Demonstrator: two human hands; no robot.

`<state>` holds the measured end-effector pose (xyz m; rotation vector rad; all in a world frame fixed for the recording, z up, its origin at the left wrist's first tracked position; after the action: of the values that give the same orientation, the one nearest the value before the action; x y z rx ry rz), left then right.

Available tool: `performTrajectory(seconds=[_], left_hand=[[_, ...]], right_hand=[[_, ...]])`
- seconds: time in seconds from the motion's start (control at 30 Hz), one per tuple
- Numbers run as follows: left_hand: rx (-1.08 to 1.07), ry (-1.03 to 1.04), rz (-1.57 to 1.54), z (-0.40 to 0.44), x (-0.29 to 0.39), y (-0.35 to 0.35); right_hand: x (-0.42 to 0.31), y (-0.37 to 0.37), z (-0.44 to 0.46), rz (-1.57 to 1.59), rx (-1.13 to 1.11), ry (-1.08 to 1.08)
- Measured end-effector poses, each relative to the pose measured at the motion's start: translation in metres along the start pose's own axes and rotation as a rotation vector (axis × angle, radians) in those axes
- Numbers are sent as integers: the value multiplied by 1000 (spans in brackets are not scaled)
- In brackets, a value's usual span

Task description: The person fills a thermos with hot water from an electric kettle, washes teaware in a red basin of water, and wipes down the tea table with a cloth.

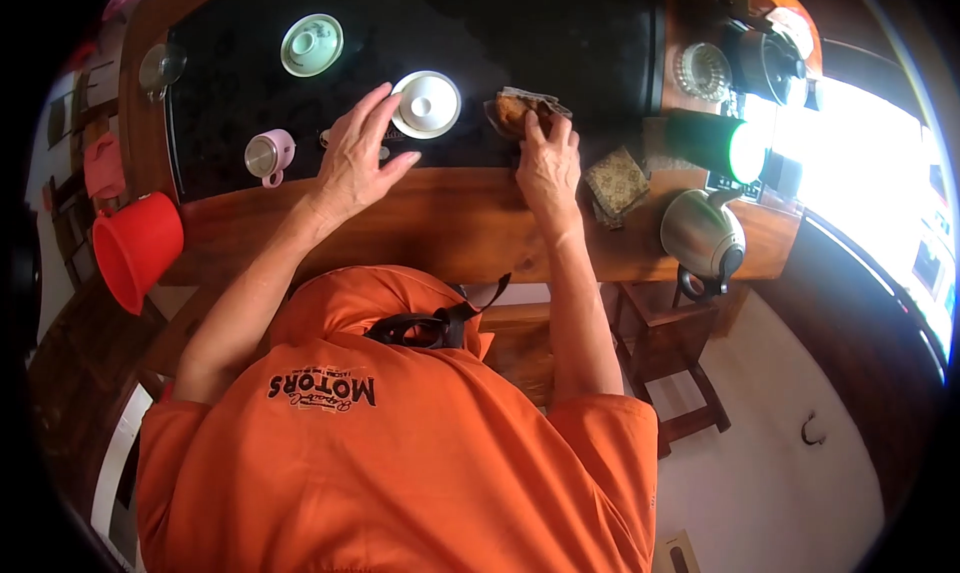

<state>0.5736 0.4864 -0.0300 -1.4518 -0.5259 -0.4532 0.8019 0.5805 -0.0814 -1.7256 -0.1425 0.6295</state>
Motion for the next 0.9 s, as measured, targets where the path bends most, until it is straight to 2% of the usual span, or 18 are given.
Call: performTrajectory(seconds=[0.07, 0.13, 0.23, 0.53, 0.67, 0.77, 0.87, 0.9], left_hand=[[-13, 8, 8, 9, 3, 4], [-27, -9, 33, 17, 5, 8], [-95, -51, 69, 23, 4, 15], [-14, -121, -82, 6, 0, -10], [8, -137, -95, -10, 0, -22], [-22, -186, -121, -20, 3, -35], [37, -210, -123, -28, 2, -40], [21, -242, -142, -30, -1, -39]], right_hand=[[-7, -5, 2, -70, 109, -77], [-6, -2, 11, -65, 108, -82], [-14, 2, 36, -82, 123, -202], [-73, 15, 162, -124, 137, -503], [-100, 21, 229, -137, 119, -484], [-103, 23, 277, -160, 213, -441], [-116, 19, 281, -156, 288, -416], [-118, 22, 280, -165, 241, -403]])
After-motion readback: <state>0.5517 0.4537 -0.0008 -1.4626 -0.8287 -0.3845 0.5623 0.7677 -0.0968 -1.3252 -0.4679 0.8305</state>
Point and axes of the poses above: each hand's wrist, its own z-axis towards the middle knuckle, its own y-axis out of the palm, x = y × z, the point moved 7 cm from there along z, towards the middle knuckle, and after that the axes turned 2 degrees about -z, right-handed, at the moved point
